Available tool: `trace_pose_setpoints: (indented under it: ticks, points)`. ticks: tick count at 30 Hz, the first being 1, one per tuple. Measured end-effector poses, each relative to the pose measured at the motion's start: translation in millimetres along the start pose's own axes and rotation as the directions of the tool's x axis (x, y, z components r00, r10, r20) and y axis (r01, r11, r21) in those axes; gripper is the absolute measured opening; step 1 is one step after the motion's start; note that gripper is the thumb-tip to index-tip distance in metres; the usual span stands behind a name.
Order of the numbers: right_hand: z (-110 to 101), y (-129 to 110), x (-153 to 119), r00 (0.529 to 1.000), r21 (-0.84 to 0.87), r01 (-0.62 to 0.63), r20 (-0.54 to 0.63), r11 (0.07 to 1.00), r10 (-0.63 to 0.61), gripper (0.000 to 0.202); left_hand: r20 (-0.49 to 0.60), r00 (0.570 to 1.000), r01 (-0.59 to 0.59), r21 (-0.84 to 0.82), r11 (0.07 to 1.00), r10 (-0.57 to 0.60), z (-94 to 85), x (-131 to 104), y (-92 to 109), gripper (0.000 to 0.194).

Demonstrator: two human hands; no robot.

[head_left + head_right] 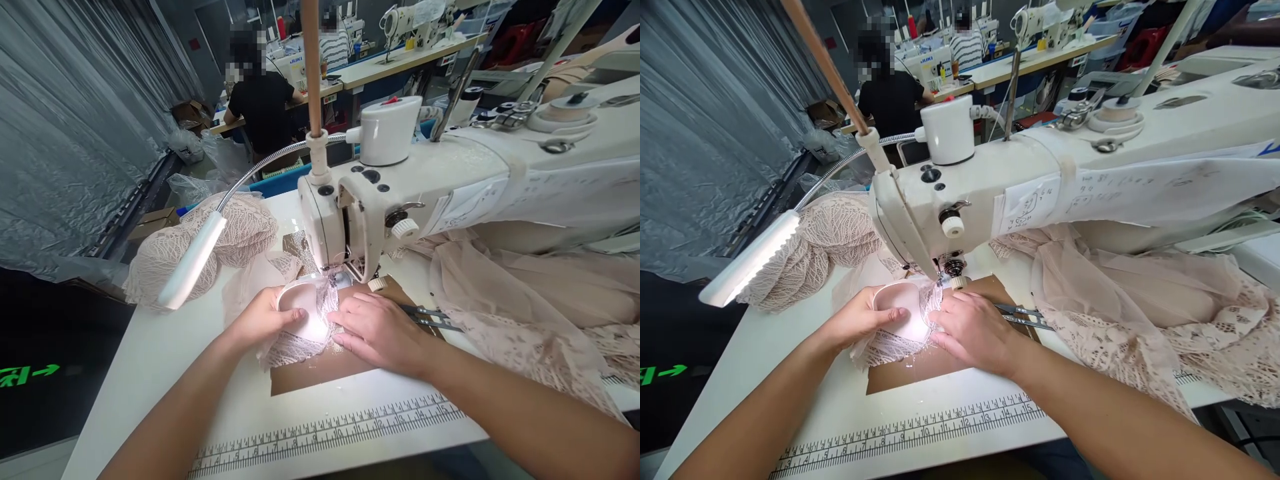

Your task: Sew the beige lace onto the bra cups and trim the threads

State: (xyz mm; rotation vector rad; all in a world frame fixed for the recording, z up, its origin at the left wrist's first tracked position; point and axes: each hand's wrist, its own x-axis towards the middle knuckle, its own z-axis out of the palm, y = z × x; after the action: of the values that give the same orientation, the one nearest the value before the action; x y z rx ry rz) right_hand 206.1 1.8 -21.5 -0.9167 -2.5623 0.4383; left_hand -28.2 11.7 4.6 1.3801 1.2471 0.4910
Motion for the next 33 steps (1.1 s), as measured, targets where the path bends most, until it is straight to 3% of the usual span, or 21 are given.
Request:
trace_pose_setpoints:
  ticks: [6,10,18,33]
  points:
    - [2.2,0.3,3.2,0.997,-0.074,-0.068,0.026,0.995,0.070,0.019,0.030,0.999,0.030,0.008,1.000,-0.030,3.4,-0.4,-1.4,0.035]
    - [6.1,3.7,4.4,0.993,-0.144,-0.116,-0.038,0.983,0.111,0.016,0.016,0.999,0.035,-0.039,0.999,-0.035,8.9,1.2,-6.2,0.032]
    - [9.2,9.3,4.7,0.988,-0.224,-0.103,-0.134,0.969,0.074,0.027,-0.009,0.999,0.045,-0.057,0.997,-0.046,9.9,3.2,-11.2,0.018]
    - [13.2,8.6,7.7,0.969,-0.315,-0.236,-0.142,0.919,0.200,0.031,-0.086,0.996,-0.010,-0.012,1.000,0.009,11.7,2.7,-10.0,0.043]
